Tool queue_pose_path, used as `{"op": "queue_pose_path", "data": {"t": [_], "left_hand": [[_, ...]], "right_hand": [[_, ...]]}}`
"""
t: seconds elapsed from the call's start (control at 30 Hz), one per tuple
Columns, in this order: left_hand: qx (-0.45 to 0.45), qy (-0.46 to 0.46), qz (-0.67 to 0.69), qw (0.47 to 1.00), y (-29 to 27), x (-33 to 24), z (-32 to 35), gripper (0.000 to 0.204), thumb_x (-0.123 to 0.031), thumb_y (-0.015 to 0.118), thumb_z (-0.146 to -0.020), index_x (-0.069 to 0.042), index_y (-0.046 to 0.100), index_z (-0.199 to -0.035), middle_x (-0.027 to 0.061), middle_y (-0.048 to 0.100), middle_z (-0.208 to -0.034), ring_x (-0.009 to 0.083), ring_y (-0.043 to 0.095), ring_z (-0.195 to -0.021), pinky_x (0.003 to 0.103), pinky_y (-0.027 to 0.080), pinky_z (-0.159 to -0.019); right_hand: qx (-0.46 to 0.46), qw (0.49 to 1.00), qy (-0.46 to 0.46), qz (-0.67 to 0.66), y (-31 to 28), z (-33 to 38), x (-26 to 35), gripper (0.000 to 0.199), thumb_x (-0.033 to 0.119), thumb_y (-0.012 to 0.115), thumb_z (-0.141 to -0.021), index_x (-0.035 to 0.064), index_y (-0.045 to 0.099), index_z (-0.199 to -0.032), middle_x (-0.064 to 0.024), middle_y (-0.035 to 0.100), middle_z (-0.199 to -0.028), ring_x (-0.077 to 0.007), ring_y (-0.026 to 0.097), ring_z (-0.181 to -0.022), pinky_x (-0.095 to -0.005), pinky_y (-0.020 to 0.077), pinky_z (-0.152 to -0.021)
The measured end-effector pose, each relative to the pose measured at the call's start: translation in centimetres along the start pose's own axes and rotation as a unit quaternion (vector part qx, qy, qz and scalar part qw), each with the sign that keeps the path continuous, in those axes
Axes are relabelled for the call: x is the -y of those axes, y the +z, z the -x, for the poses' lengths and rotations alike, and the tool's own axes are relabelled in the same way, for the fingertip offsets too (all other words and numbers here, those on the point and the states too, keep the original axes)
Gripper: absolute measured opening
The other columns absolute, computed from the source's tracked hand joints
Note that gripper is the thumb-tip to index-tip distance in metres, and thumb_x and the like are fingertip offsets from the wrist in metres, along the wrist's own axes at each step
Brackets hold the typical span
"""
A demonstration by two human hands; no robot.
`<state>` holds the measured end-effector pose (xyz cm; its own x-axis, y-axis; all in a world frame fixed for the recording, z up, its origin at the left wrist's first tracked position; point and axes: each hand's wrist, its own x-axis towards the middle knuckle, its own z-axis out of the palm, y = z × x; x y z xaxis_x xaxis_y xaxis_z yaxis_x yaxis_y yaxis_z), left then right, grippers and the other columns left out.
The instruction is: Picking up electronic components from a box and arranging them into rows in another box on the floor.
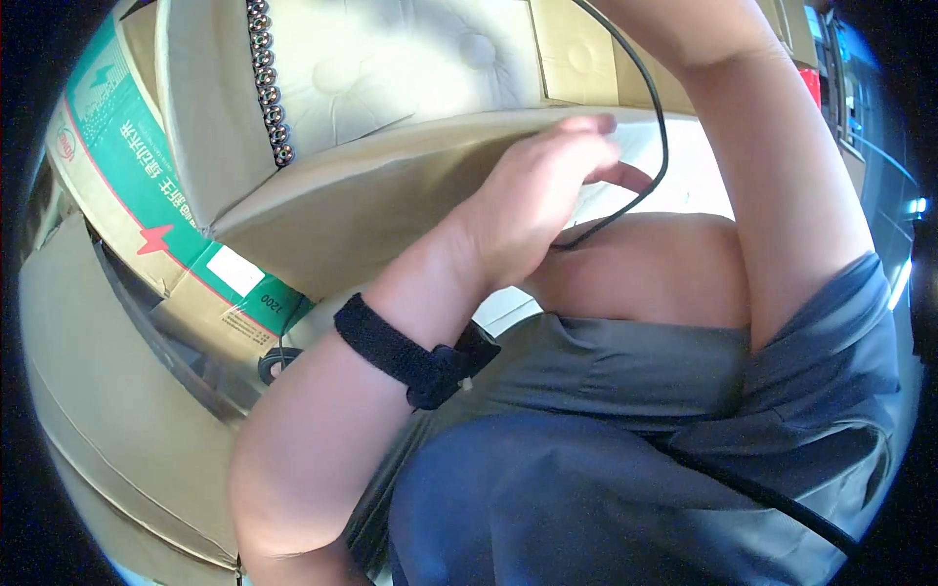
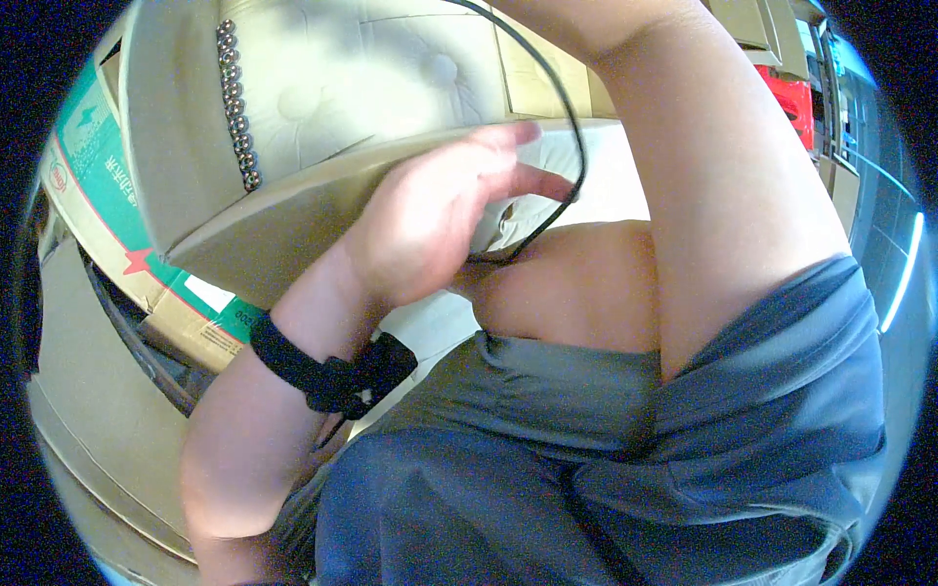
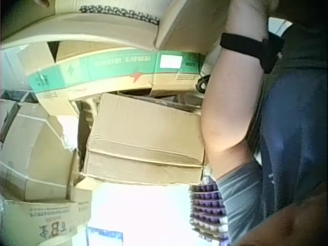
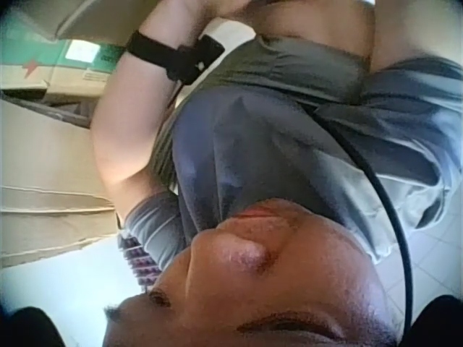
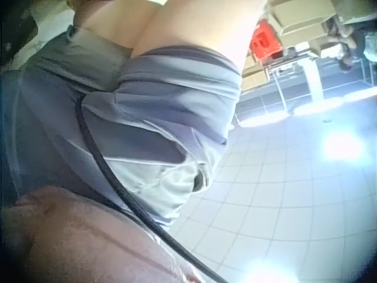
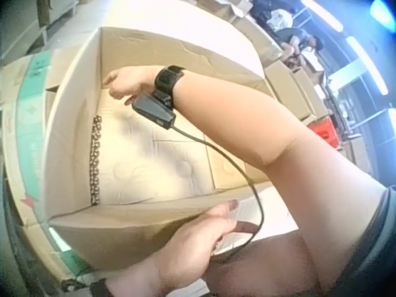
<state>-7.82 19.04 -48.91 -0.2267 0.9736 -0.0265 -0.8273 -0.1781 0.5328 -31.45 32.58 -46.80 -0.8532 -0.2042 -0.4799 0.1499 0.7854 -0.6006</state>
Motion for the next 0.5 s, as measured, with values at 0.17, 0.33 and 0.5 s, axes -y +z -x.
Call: {"op": "queue_pose_path", "data": {"t": [0.17,0.33,0.5], "left_hand": [[-0.041,-0.128,0.085,0.987,-0.3,-5.6,1.2,0.055,-0.04,0.043,-0.096,0.003,0.044,-0.13,0.0173,0.059,-0.108,0.0198,0.059,-0.094,0.034,0.041,-0.094],[-0.058,0.094,-0.256,0.96,0.2,-2.7,1.6,0.051,-0.042,0.041,-0.099,0.002,0.053,-0.12,0.0145,0.056,-0.111,0.0153,0.059,-0.086,0.028,0.043,-0.091],[-0.03,0.052,-0.11,0.992,1.3,-3.9,-0.3,0.056,-0.045,0.036,-0.1,0.002,0.053,-0.124,0.006,0.058,-0.087,0.0144,0.06,-0.078,0.027,0.045,-0.084]], "right_hand": [[0.164,0.82,0.522,-0.168,-5.2,-5.1,4.2,0.062,0.01,0.049,-0.085,0.0073,0.033,-0.145,-0.0143,0.048,-0.136,-0.0246,0.051,-0.119,-0.0342,0.0519,-0.09],[0.103,0.949,0.271,-0.125,-1.2,-3.7,-0.1,0.063,0.009,0.049,-0.086,0.0035,0.03,-0.146,-0.0109,0.058,-0.112,-0.0187,0.058,-0.095,-0.033,0.0539,-0.083],[-0.026,0.999,-0.034,-0.027,-0.7,-1.8,-0.8,0.065,0.009,0.05,-0.086,0.0002,0.027,-0.146,-0.0064,0.059,-0.089,-0.0133,0.056,-0.073,-0.0304,0.0543,-0.075]]}}
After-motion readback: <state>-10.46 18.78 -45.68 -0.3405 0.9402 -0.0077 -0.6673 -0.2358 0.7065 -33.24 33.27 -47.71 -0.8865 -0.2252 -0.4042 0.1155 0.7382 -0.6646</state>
